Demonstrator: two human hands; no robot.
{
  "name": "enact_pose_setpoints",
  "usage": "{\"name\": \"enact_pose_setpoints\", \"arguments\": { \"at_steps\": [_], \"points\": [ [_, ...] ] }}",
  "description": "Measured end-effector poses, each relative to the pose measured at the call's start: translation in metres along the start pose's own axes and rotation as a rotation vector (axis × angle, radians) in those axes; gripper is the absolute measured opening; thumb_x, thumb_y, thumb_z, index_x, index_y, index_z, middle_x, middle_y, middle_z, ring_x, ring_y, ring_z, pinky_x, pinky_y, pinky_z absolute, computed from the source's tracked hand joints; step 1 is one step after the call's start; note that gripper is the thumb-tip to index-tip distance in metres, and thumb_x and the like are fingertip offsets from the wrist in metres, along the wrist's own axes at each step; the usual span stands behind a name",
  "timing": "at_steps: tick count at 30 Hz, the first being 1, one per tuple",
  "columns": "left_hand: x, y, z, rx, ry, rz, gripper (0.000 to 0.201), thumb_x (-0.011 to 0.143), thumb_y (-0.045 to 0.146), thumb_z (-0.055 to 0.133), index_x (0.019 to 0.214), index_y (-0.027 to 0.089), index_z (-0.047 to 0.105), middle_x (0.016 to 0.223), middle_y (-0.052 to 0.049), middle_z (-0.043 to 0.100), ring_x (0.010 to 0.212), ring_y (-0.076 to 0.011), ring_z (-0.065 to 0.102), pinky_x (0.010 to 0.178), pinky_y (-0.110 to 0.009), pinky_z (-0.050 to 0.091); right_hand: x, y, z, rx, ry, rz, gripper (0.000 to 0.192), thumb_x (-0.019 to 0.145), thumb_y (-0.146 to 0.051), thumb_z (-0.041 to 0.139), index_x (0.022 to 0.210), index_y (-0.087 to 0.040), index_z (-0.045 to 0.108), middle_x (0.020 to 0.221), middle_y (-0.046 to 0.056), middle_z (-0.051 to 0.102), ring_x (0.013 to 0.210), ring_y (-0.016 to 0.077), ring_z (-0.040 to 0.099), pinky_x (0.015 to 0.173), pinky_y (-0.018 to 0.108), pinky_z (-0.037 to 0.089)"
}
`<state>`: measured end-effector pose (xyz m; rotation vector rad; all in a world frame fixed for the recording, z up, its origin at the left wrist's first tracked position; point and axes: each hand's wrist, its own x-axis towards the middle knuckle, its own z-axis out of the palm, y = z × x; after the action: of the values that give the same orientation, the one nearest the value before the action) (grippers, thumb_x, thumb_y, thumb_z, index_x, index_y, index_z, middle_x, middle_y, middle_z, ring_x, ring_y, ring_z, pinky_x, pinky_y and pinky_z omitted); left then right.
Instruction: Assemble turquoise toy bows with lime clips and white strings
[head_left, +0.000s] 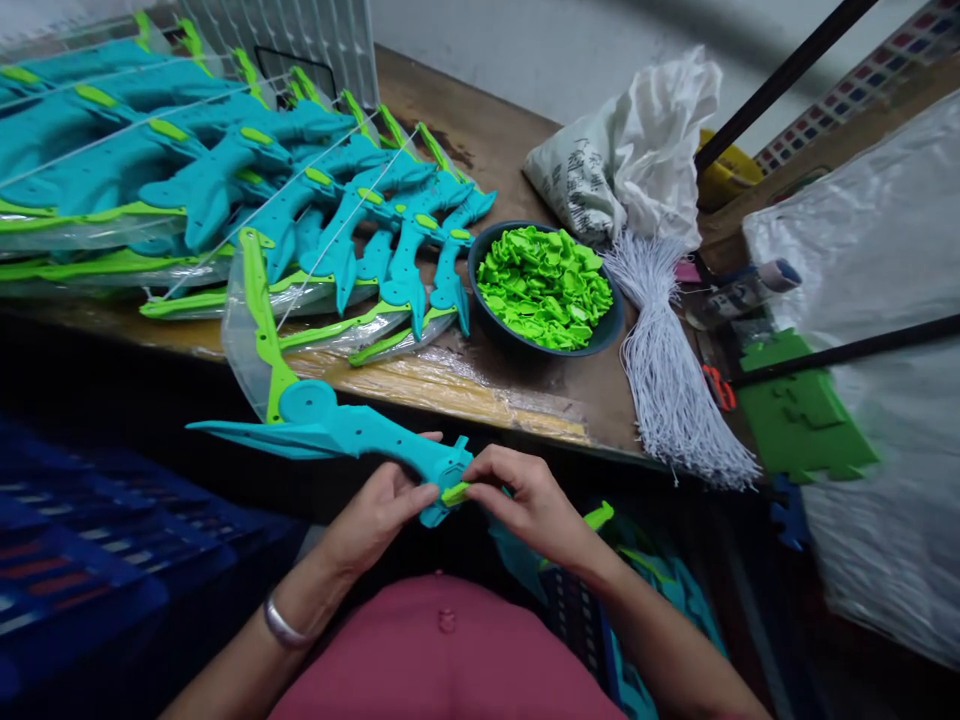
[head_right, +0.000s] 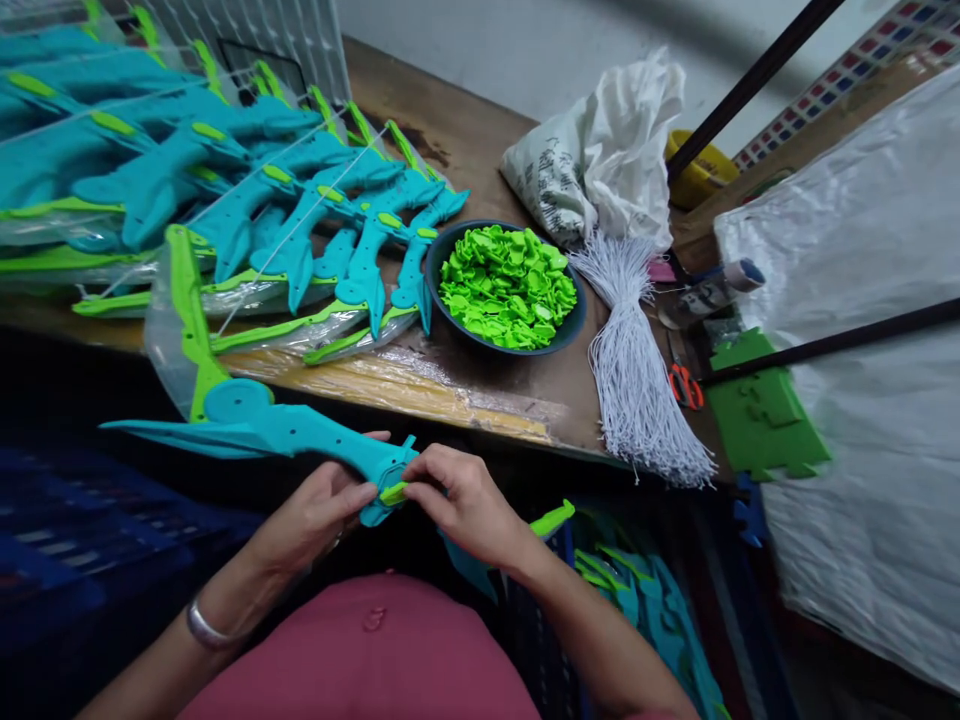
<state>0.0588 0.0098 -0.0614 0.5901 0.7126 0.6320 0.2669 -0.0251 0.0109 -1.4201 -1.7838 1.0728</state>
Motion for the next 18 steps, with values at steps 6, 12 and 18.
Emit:
{"name": "enact_pose_setpoints", "arguments": {
  "at_steps": [6,12,18],
  "points": [
    [-0.005,-0.001,0.001,0.051,-0.027,-0.016,0.091,0.08,0.038,0.087,0.155,0.019,0.04,0.144,-0.016,0.063,0.139,-0.0322,0.055,0.114,-0.037,0.047,-0.009,-0.004,0.009,-0.072,0.094,-0.09,0.009,0.102,-0.017,0.063,0.103,-0.021,0.07,0.095,0.003,0.061,0.088,0.0141,0.062,0.078,0.026,0.05],
    [-0.012,0.003,0.007,0.045,-0.07,-0.031,0.081,0.08,0.035,0.086,0.149,0.021,0.048,0.142,-0.017,0.064,0.126,-0.0349,0.064,0.089,-0.038,0.063,-0.013,-0.008,0.014,-0.203,0.109,-0.099,0.014,0.103,-0.018,0.057,0.108,-0.023,0.069,0.105,0.006,0.061,0.092,0.0168,0.062,0.077,0.03,0.052],
    [-0.014,-0.001,0.021,0.093,0.053,-0.008,0.073,0.064,0.022,0.093,0.131,0.015,0.065,0.132,-0.014,0.072,0.134,-0.0354,0.061,0.117,-0.047,0.047,-0.017,-0.014,0.015,-0.195,0.137,-0.055,0.007,0.099,-0.017,0.062,0.096,-0.022,0.059,0.101,0.004,0.057,0.091,0.0178,0.059,0.077,0.032,0.049]
  ]
}}
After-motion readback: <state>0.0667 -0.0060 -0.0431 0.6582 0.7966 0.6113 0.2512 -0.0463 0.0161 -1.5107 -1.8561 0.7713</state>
